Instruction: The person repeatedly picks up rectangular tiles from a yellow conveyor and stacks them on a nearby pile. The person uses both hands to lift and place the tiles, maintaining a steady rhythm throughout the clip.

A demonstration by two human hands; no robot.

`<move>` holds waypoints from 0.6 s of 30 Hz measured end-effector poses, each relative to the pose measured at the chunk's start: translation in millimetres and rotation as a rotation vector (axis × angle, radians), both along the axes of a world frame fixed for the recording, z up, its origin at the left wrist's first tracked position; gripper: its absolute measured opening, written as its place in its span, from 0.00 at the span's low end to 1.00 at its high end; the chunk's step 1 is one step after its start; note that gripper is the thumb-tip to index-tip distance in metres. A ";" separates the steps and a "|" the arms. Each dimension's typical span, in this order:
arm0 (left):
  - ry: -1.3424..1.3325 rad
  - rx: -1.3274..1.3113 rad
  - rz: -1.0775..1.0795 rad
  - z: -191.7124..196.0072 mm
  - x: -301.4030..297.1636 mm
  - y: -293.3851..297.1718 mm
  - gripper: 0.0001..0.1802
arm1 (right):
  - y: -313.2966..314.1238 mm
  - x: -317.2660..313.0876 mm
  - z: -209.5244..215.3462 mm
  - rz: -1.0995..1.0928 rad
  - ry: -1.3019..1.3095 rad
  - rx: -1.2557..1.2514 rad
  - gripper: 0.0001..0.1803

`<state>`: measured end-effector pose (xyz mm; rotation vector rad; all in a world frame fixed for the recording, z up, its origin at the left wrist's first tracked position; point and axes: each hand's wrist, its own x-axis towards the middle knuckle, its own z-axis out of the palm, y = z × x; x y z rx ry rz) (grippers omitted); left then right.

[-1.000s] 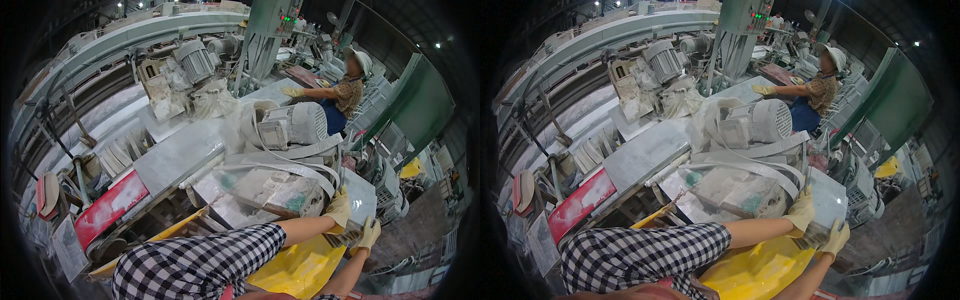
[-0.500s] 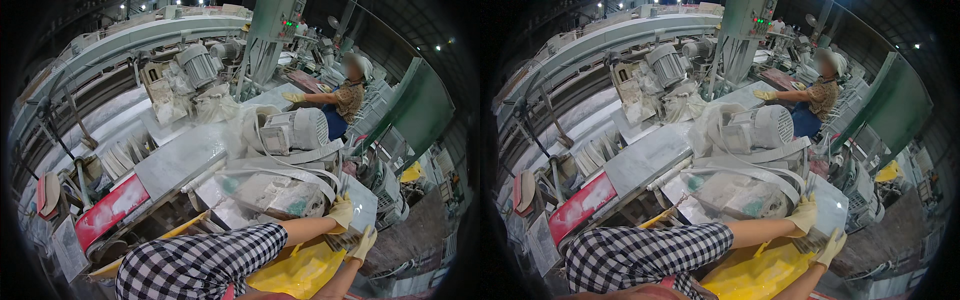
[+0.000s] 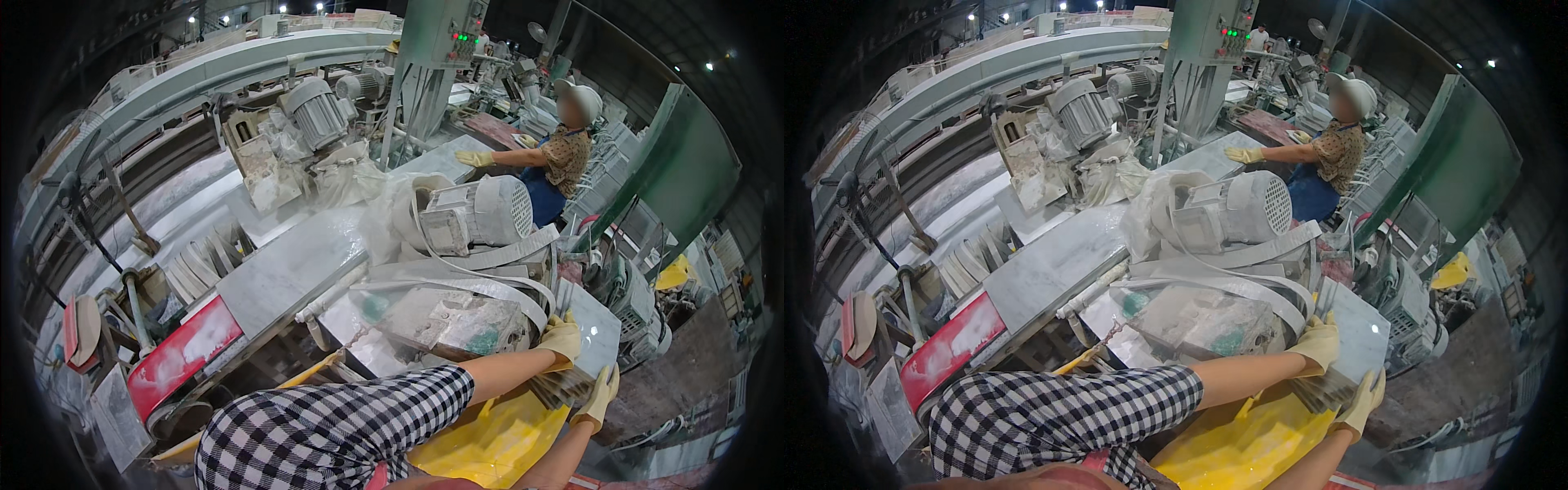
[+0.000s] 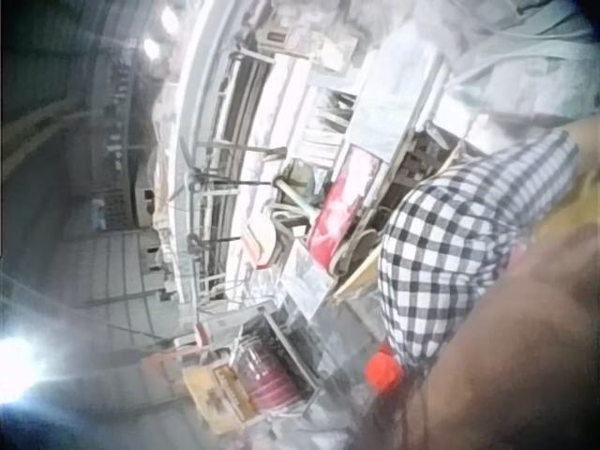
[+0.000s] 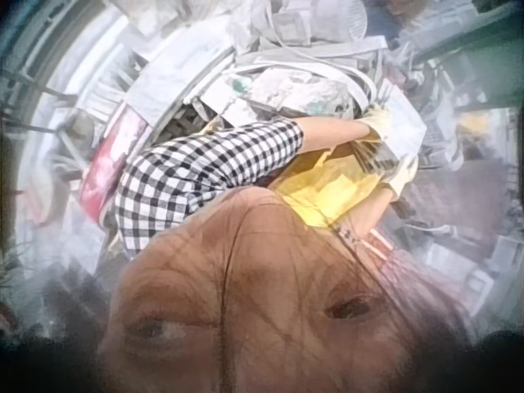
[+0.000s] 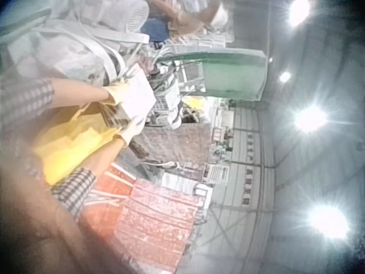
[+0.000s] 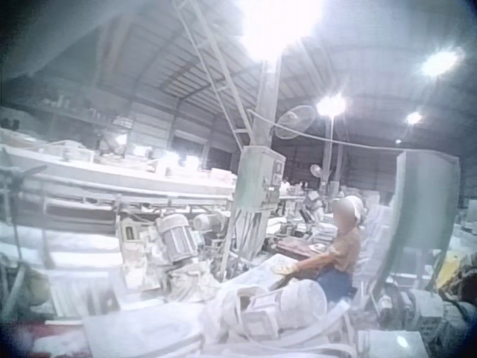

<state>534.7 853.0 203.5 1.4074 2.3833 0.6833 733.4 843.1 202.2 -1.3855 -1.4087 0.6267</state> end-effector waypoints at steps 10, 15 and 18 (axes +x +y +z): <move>0.054 -0.093 -0.268 9.1 -15.8 -10.2 0.40 | -42.2 -32.9 36.2 0.028 0.217 -0.117 0.29; -0.338 0.078 -0.199 46.7 -35.9 -41.0 0.39 | -122.4 -43.8 55.1 -0.039 0.156 0.163 0.26; -0.378 0.147 -0.195 82.3 -45.0 -74.4 0.35 | -203.2 -33.4 47.7 0.066 -0.163 0.130 0.23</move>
